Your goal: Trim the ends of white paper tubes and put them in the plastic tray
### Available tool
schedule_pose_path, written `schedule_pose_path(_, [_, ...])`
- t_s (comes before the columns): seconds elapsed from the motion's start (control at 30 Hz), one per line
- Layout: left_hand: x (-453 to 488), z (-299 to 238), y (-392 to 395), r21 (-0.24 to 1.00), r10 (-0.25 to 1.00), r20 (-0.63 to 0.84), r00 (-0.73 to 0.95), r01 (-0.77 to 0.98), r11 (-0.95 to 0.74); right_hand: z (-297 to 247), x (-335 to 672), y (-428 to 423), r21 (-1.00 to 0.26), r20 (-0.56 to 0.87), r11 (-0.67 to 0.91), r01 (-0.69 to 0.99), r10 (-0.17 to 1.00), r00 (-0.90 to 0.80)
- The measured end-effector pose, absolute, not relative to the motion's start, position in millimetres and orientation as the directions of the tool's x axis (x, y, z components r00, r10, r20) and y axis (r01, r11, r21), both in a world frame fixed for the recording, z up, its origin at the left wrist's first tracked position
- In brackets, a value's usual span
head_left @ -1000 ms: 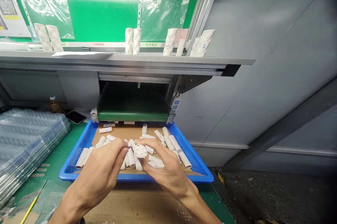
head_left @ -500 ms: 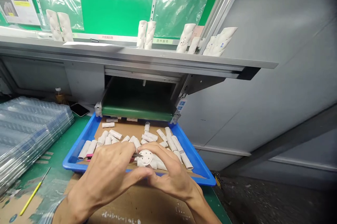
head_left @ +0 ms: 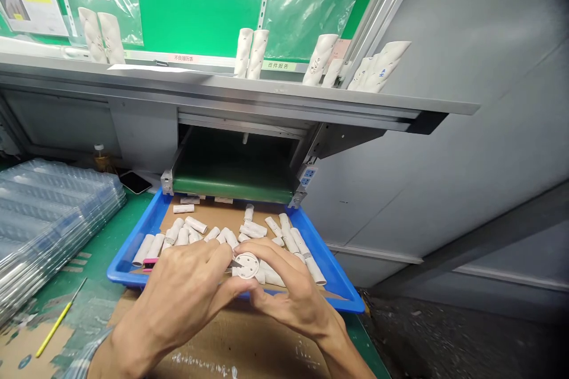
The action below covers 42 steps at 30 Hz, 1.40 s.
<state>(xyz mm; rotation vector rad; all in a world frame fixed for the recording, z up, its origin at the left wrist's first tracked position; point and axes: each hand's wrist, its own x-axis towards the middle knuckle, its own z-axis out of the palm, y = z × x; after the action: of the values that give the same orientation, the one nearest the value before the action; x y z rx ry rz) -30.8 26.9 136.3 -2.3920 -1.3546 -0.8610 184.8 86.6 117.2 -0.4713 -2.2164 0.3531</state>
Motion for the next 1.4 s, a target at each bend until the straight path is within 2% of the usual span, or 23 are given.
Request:
schedule_pose_path(0.27, [-33.1, 139.2, 29.6, 0.116, 0.727, 0.573, 0.377, 0.841, -0.528, 120.1, 186.4, 88.6, -0.477, 0.643, 0.858, 0.190, 0.488, -0.590])
schedule_pose_path(0.5, [-32.9, 141.2, 31.2, 0.159, 0.776, 0.523, 0.352, 0.854, -0.495, 114.8, 188.7, 91.6, -0.480, 0.656, 0.853, 0.207, 0.505, -0.561])
schedule_pose_path(0.7, [-35.8, 139.2, 34.8, 0.196, 0.799, 0.481, 0.361, 0.844, -0.499, 108.2, 188.5, 95.5, -0.531, 0.626, 0.820, 0.216, 0.551, -0.552])
schedule_pose_path(0.97, [-35.3, 139.0, 33.9, 0.130, 0.765, 0.545, 0.344, 0.867, -0.482, 108.0, 187.1, 95.7, -0.614, 0.618, 0.777, 0.138, 0.583, -0.527])
schedule_pose_path(1.4, [-27.8, 134.2, 31.0, 0.033, 0.707, 0.622, 0.337, 0.891, -0.454, 111.2, 184.3, 90.4, -0.465, 0.737, 0.861, 0.205, 0.505, -0.450])
